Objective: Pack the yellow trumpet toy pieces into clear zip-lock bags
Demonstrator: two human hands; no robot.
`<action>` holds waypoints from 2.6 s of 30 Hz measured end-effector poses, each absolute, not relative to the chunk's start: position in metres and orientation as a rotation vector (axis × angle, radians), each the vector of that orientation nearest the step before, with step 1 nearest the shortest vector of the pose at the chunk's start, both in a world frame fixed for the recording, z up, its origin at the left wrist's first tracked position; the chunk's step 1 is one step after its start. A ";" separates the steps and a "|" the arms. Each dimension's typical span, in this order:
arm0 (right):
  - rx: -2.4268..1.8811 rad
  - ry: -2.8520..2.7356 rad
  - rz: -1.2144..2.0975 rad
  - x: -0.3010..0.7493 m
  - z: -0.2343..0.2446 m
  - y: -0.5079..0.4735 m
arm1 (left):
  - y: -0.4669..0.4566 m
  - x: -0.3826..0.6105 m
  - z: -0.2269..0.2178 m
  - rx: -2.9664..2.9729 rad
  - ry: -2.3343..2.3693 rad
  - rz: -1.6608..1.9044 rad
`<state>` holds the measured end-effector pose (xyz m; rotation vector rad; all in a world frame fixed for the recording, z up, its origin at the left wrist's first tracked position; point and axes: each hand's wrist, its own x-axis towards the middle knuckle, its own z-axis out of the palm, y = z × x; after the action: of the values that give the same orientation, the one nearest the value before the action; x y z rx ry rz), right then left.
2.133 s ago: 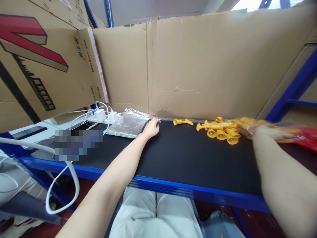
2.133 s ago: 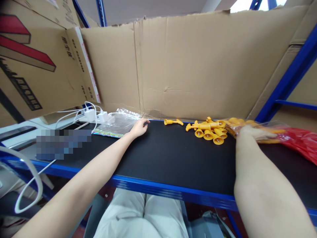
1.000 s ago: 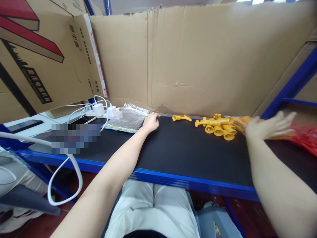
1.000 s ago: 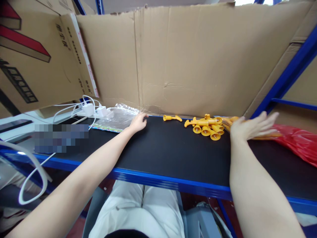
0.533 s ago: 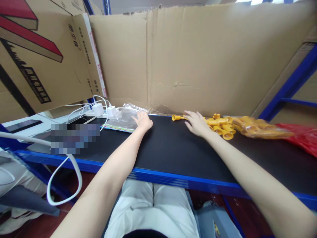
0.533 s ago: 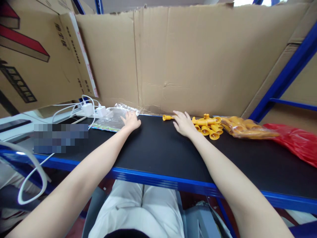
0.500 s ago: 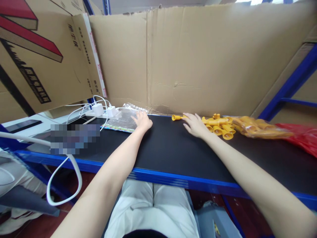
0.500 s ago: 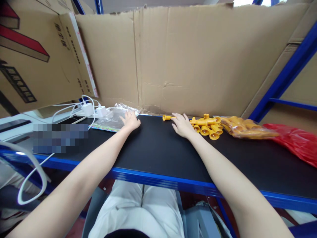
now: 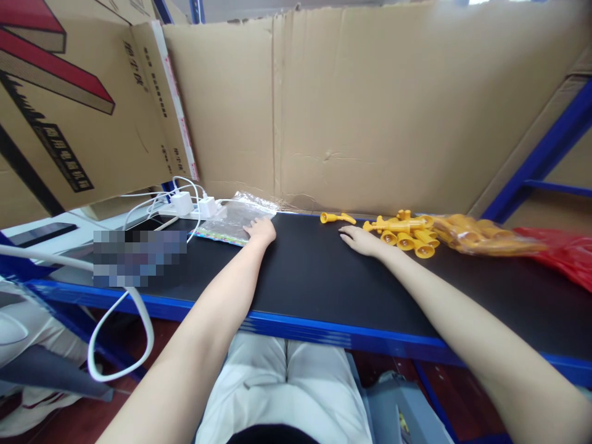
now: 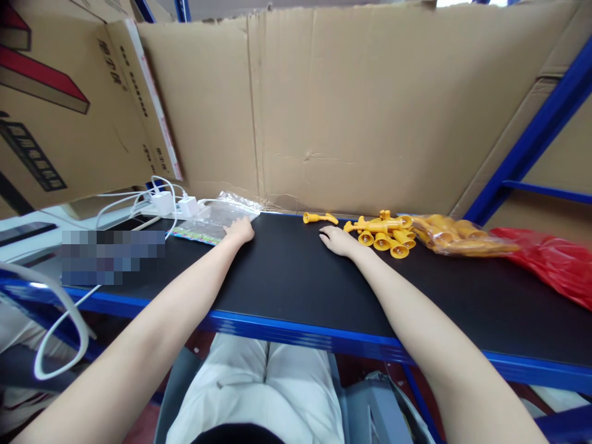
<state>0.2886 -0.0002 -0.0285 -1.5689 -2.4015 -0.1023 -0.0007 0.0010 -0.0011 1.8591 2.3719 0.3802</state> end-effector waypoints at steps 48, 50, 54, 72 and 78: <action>-1.700 -2.370 -0.459 0.292 0.009 -0.021 | 0.000 0.025 -0.011 2.483 1.612 0.453; -1.726 -2.219 -0.602 0.298 0.016 -0.023 | 0.000 0.022 -0.011 2.450 1.612 0.409; -1.809 -2.054 -0.656 0.312 0.012 -0.019 | 0.000 0.020 -0.010 2.440 1.615 0.375; -2.147 -2.204 -0.437 0.315 0.001 -0.016 | 0.002 0.021 -0.010 2.457 1.627 0.312; -2.379 -2.158 -0.286 0.316 0.009 -0.019 | 0.001 0.021 -0.009 2.465 1.636 0.259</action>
<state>0.3162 -0.0189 0.0085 -2.3787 -2.1577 -0.2862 0.0209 0.0012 -0.0095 2.4647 1.6360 0.2590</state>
